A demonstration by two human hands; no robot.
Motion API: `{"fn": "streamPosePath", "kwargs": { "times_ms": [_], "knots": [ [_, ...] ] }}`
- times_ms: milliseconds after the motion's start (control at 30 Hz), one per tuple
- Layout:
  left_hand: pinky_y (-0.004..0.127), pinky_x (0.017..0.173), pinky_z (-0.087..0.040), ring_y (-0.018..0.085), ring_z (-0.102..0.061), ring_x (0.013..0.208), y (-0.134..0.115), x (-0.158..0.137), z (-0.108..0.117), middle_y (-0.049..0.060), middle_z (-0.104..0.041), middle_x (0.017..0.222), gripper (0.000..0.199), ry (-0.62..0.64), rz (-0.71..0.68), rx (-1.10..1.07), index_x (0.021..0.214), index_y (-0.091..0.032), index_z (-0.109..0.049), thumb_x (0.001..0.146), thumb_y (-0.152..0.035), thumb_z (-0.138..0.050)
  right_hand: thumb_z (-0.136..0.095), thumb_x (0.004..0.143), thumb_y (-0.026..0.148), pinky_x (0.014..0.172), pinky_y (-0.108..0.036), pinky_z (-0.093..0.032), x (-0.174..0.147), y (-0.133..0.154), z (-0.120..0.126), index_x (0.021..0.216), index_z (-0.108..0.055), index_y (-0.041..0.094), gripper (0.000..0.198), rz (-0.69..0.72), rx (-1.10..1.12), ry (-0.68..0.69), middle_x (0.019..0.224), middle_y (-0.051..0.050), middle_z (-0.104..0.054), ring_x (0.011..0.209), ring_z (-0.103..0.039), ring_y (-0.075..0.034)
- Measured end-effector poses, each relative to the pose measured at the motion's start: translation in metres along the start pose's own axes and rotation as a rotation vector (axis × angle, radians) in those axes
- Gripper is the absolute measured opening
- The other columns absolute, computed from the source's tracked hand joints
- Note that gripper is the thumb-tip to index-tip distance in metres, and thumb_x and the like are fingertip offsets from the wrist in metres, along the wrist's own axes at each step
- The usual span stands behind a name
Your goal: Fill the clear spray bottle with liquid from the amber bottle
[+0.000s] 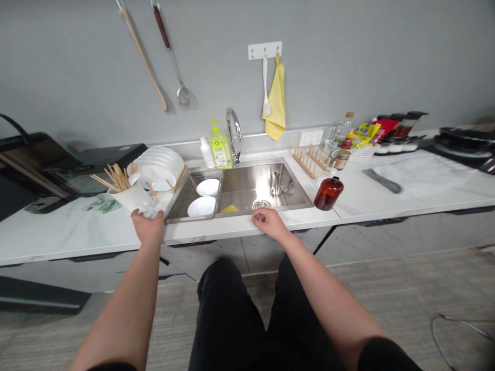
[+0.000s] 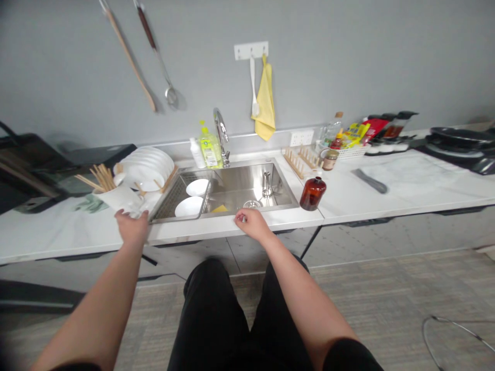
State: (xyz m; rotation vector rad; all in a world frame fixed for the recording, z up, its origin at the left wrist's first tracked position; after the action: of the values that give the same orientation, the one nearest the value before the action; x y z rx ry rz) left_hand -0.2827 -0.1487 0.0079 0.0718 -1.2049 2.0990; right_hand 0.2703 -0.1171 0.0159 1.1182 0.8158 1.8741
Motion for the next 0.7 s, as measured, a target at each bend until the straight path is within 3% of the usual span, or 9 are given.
{"fn": "streamPosePath", "kwargs": {
  "times_ms": [100,200,267,400,500,600,700],
  "knots": [
    [0.064,0.132,-0.050,0.046,-0.064,0.155,0.001,-0.001,0.001,0.032,-0.063,0.162,0.094,-0.005,0.012,-0.007,0.170,-0.008,-0.041,0.096,-0.044,-0.086,-0.074,0.090,0.041,0.068,-0.033,-0.041,-0.003,-0.006,0.010,0.082,-0.076,0.024,0.020,-0.055,-0.005,-0.025,0.076,-0.001,-0.072,0.068,-0.058,-0.020],
    [0.065,0.131,-0.052,0.047,-0.065,0.155,0.001,-0.001,0.002,0.031,-0.064,0.163,0.094,-0.001,0.016,-0.018,0.170,-0.009,-0.043,0.094,-0.041,-0.088,-0.073,0.091,0.046,0.069,-0.034,-0.043,-0.018,-0.011,0.029,0.082,-0.074,0.024,0.023,-0.094,-0.017,-0.145,0.076,-0.002,-0.072,0.068,-0.059,-0.021],
    [0.064,0.131,-0.052,0.047,-0.065,0.155,0.001,-0.002,0.001,0.031,-0.064,0.163,0.094,0.006,0.011,-0.023,0.171,-0.010,-0.043,0.093,-0.041,-0.087,-0.072,0.092,0.047,0.070,-0.035,-0.043,-0.039,-0.016,0.053,0.081,-0.070,0.025,0.024,-0.119,-0.070,-0.311,0.072,0.000,-0.066,0.067,-0.057,-0.021],
    [0.065,0.133,-0.050,0.048,-0.063,0.156,0.001,-0.001,-0.001,0.031,-0.062,0.164,0.096,0.021,0.006,-0.022,0.172,-0.012,-0.041,0.092,-0.041,-0.086,-0.068,0.094,0.044,0.072,-0.036,-0.043,-0.099,-0.035,0.127,0.080,-0.055,0.028,0.025,-0.207,-0.216,-0.752,0.071,0.003,-0.053,0.068,-0.051,-0.021],
    [0.065,0.133,-0.049,0.049,-0.062,0.157,0.000,-0.001,-0.001,0.031,-0.062,0.165,0.096,0.029,0.001,-0.019,0.172,-0.012,-0.042,0.092,-0.041,-0.086,-0.071,0.087,0.048,0.080,-0.038,-0.048,-0.128,-0.046,0.177,0.093,-0.056,0.028,0.025,-0.252,-0.357,-0.973,0.088,0.000,-0.061,0.080,-0.058,-0.024],
    [0.062,0.133,-0.050,0.048,-0.063,0.156,-0.001,-0.002,0.000,0.031,-0.063,0.165,0.097,0.025,-0.003,-0.014,0.173,-0.010,-0.041,0.093,-0.043,-0.085,-0.072,0.085,0.050,0.085,-0.040,-0.051,-0.124,-0.060,0.202,0.096,-0.058,0.027,0.028,-0.319,-0.427,-0.949,0.094,-0.003,-0.067,0.086,-0.062,-0.027],
    [0.063,0.132,-0.050,0.048,-0.063,0.156,-0.003,-0.003,0.001,0.031,-0.063,0.165,0.097,0.023,-0.001,-0.007,0.174,-0.010,-0.040,0.095,-0.043,-0.085,-0.070,0.085,0.046,0.085,-0.040,-0.051,-0.110,-0.069,0.208,0.088,-0.060,0.028,0.022,-0.360,-0.424,-0.857,0.084,-0.002,-0.068,0.081,-0.063,-0.027]
  ]
}}
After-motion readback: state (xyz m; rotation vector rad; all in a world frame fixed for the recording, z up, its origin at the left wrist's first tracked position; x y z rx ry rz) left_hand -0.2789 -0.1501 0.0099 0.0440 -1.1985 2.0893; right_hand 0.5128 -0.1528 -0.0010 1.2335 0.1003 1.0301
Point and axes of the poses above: each hand's wrist, its own x-axis towards the middle knuckle, its own z-axis out of the back of the hand, y = z × x, the point moved 10 cm from there along x, towards the middle knuckle
